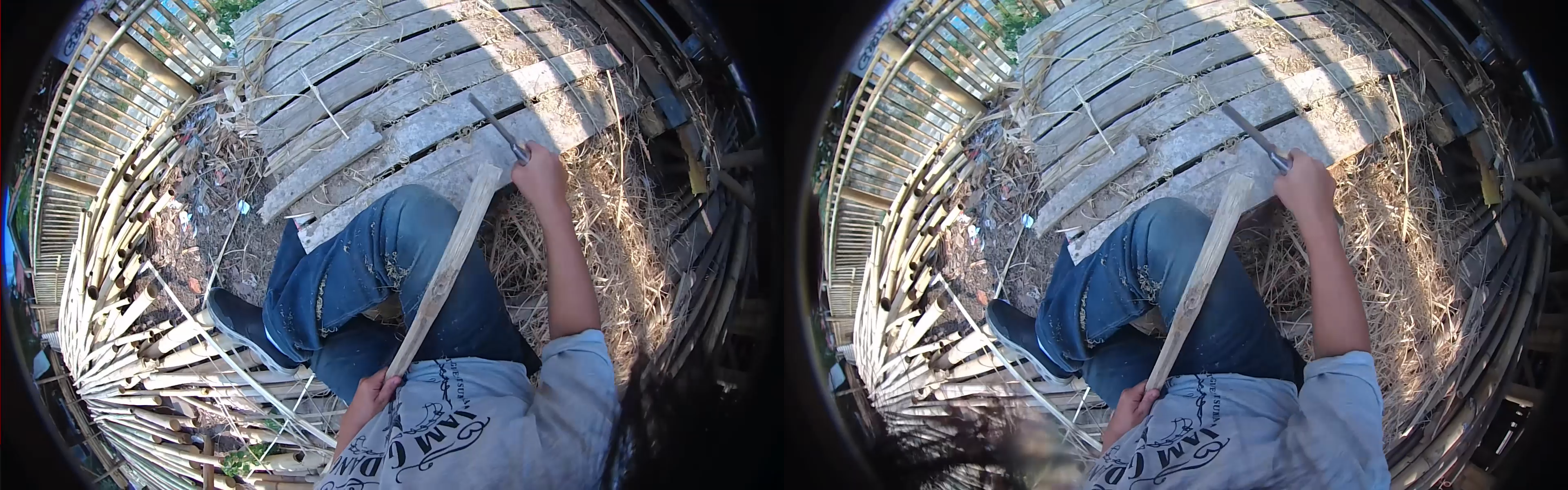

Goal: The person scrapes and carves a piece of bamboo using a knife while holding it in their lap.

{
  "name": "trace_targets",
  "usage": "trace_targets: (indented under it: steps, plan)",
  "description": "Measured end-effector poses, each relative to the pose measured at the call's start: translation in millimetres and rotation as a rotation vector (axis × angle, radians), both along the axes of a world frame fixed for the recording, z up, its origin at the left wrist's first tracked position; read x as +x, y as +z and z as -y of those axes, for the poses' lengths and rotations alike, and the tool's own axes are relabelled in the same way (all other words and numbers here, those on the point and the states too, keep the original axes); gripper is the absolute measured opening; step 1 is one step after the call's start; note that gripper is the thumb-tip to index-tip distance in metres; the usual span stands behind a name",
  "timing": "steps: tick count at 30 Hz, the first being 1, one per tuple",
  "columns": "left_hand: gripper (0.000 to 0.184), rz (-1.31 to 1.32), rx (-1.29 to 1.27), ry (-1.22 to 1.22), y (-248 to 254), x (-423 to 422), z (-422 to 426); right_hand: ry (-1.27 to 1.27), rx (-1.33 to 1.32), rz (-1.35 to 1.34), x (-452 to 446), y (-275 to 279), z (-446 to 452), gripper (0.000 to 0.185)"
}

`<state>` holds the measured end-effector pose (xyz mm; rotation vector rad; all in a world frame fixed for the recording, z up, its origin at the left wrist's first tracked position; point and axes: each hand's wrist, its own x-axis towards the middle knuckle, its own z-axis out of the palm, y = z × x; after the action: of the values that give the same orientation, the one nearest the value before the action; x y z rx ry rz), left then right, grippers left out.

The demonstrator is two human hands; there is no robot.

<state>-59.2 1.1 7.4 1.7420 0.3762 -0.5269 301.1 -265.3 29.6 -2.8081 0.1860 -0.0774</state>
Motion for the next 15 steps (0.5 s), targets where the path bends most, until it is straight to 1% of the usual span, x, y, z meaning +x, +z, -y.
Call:
trace_targets:
  steps: [2, 3, 4, 5, 6, 7, 8, 9, 10, 11, 12, 14, 15]
  plan:
    - [0.022, -0.012, 0.002, 0.003, -8.8, -13.1, -5.2, -0.158, -0.041, -0.010, 48.8, -29.0, 54.3, 0.021]
    - [0.022, 0.023, 0.006, 0.008, -9.7, -16.8, -7.9, -0.172, -0.022, 0.013, 48.0, -21.5, 63.3, 0.021]
    - [0.022, -0.004, -0.018, 0.079, -9.9, -16.0, -10.8, -0.178, 0.002, 0.053, 42.9, -12.8, 67.2, 0.021]
    - [0.022, -0.033, -0.050, 0.158, -9.1, -12.4, -10.3, -0.157, 0.113, 0.067, 35.6, -20.9, 74.3, 0.018]
    - [0.022, 0.009, -0.058, 0.181, -5.7, -7.2, -10.8, -0.110, 0.262, 0.108, 19.7, -26.7, 71.6, 0.011]
    - [0.023, -0.016, -0.086, 0.184, -1.1, -2.4, -13.4, -0.046, 0.591, 0.209, -6.7, -14.1, 45.6, 0.007]
    - [0.024, -0.039, -0.116, 0.179, 0.1, 5.2, -15.1, -0.079, 0.663, 0.189, -24.5, -34.7, 41.1, 0.007]
    - [0.024, -0.001, -0.128, 0.187, -1.2, 14.3, -16.6, -0.061, 0.810, 0.132, -43.9, -43.4, 27.4, 0.008]
    - [0.024, -0.040, -0.154, 0.165, -2.0, 21.5, -19.0, -0.162, 1.065, -0.044, -64.4, -14.5, -4.1, 0.008]
    - [0.025, -0.083, -0.173, 0.139, -3.0, 29.3, -21.4, -0.085, 1.183, -0.087, -74.3, -5.1, -19.8, 0.009]
    - [0.025, -0.060, -0.166, 0.134, -3.6, 36.9, -22.7, -0.008, 1.303, -0.134, -80.2, 0.3, -31.7, 0.012]
    - [0.025, -0.057, -0.261, 0.049, -3.0, 50.8, -25.4, 0.201, 1.449, -0.167, -79.6, 12.3, -50.9, 0.025]
    - [0.032, -0.131, -0.214, -0.066, -0.9, 59.2, -27.9, 0.266, 1.393, -0.170, -79.3, 16.8, -57.2, 0.027]
